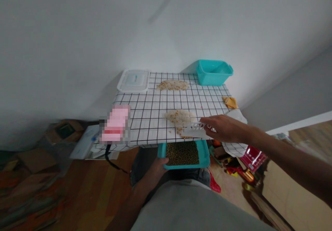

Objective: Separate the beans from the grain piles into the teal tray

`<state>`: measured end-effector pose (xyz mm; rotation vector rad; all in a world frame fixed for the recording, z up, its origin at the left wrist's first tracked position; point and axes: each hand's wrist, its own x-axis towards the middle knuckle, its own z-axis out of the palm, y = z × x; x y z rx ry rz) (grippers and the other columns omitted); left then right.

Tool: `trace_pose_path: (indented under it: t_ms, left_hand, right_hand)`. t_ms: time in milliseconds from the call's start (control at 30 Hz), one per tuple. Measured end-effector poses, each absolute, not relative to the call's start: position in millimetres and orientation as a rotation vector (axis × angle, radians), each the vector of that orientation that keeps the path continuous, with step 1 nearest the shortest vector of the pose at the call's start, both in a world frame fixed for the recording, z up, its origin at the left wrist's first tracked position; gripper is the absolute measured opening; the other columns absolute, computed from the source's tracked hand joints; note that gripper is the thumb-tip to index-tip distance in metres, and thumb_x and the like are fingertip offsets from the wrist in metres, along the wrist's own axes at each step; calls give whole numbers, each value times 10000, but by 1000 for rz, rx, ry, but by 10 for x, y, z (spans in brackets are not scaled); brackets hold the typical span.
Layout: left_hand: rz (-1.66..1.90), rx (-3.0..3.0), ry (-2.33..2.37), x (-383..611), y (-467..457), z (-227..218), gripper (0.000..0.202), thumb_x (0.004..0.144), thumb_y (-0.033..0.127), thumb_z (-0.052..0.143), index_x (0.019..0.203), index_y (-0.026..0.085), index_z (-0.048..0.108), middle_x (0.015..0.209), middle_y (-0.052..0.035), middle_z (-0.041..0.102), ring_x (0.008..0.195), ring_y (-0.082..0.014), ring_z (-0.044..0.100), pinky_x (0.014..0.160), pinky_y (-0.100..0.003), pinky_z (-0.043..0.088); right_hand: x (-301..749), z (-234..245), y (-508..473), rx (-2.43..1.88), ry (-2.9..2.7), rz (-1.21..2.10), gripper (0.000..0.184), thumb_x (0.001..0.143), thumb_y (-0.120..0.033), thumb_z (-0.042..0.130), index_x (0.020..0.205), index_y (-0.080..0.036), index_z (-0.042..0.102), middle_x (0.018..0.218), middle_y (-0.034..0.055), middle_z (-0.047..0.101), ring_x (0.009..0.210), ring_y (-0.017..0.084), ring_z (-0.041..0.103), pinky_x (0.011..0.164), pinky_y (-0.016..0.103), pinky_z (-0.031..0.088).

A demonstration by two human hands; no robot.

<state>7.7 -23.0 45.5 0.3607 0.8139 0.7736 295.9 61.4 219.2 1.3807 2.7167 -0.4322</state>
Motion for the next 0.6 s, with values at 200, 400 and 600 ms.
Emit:
trace_pose_path:
  t_ms: [200, 400, 600]
  left_hand:
    - [810, 393, 829, 61, -230, 490, 175, 818, 237, 624, 917, 155, 742, 1085, -94, 767, 1206, -299, 603, 1099, -452, 389]
    - [785, 363, 823, 62, -240, 448, 248, 778, 281, 667, 969, 138, 735, 1186, -125, 731, 1264, -338, 556, 1099, -479, 379]
    - [804, 373, 845, 75, -254, 480, 298, 787, 254, 655, 1056, 145, 722, 1176, -107, 740, 1259, -317, 567, 1100, -453, 385]
  right_hand:
    - [2919, 2235, 661, 1420, 2698, -385, 263, 908, -242, 457, 1141, -173, 556, 873, 90, 709, 767, 212, 645, 624, 296, 354]
    - [2884, 2254, 750, 1427, 2679, -365, 203, 901, -258, 455, 1062, -182, 550, 771, 59, 678, 689, 192, 614, 586, 291, 304]
    - [2847, 2257, 762, 1418, 2698, -341, 204, 897, -254, 452, 1061, -182, 550, 790, 68, 685, 694, 196, 614, 587, 295, 299]
